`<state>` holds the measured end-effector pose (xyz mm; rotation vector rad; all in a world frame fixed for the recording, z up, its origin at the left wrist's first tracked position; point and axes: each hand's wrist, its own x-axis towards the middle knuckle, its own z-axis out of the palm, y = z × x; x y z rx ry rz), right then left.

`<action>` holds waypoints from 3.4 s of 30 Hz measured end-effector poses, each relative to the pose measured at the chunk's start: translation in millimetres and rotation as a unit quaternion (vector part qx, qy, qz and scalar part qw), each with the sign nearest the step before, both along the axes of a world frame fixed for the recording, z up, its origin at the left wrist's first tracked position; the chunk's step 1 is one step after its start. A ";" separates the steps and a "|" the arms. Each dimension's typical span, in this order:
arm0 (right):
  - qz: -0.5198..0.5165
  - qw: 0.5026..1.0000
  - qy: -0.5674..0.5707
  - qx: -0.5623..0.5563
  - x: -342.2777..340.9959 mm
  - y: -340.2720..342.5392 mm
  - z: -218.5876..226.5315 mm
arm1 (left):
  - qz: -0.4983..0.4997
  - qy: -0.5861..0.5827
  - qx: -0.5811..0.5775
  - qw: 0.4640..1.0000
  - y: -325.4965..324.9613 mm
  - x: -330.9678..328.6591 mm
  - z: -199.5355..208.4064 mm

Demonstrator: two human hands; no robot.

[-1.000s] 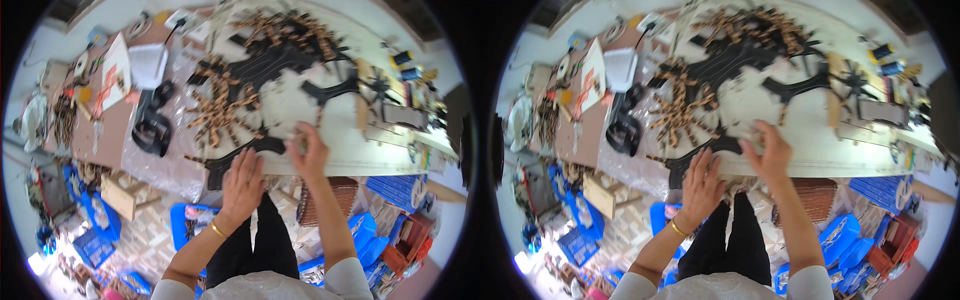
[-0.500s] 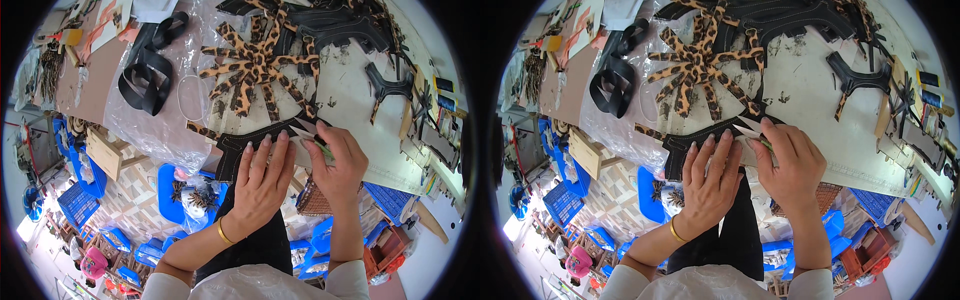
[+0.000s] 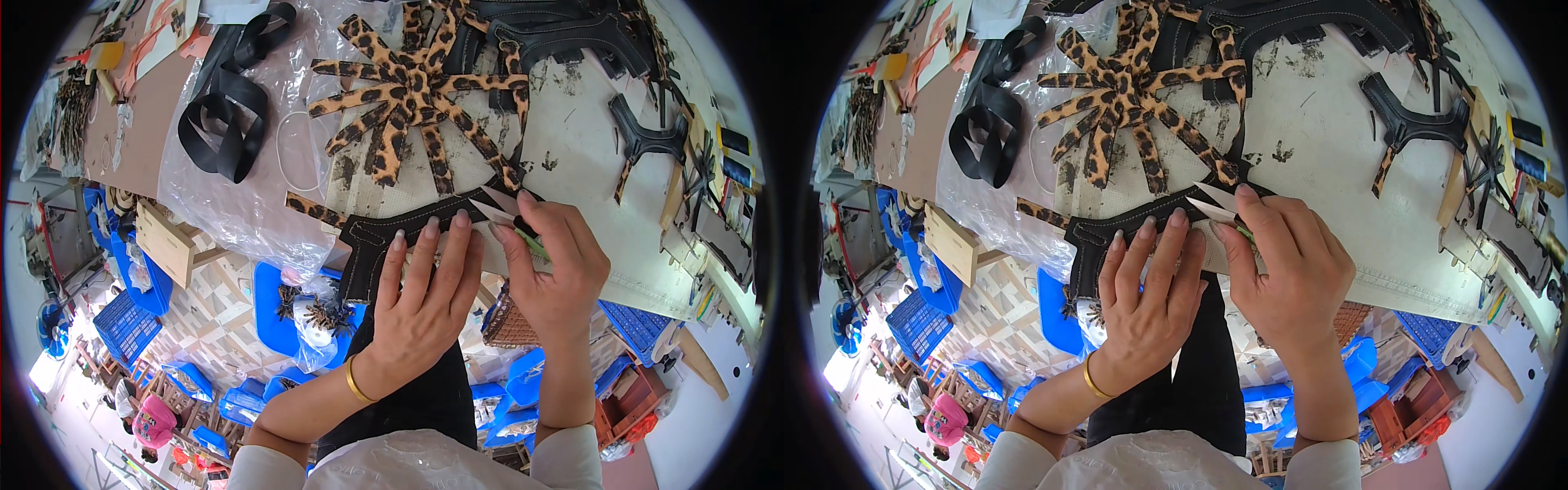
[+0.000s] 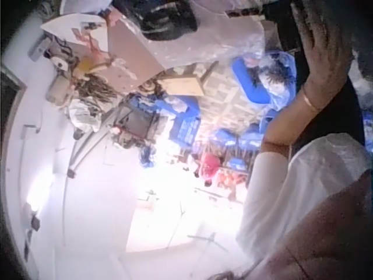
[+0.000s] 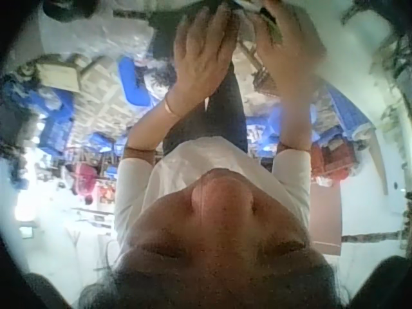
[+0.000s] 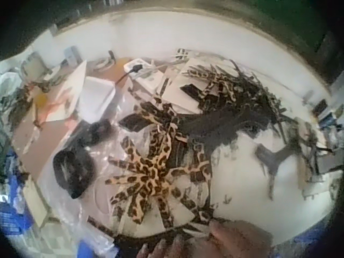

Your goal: The person arranges shoe strap pieces on a workbench, then trims loose threads from the stitched edges of the straps using thread snips.

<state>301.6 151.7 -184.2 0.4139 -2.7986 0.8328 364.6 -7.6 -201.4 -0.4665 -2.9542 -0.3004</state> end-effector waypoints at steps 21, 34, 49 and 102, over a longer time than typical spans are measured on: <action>-0.010 0.996 -0.044 -0.076 0.4 -3.7 -2.6 | -0.018 -0.024 0.045 0.999 -6.2 -3.1 3.4; 0.036 0.998 -0.020 -0.038 -5.4 -5.7 -2.1 | -0.013 -0.041 0.088 0.995 -4.8 -3.3 5.5; 0.040 0.997 -0.043 -0.055 -6.4 -5.4 0.4 | -0.021 -0.045 0.129 0.990 -11.3 -5.0 8.5; 0.053 0.995 -0.066 0.047 -4.5 -24.0 12.4 | -0.018 -0.058 0.095 0.994 -30.6 -9.7 24.1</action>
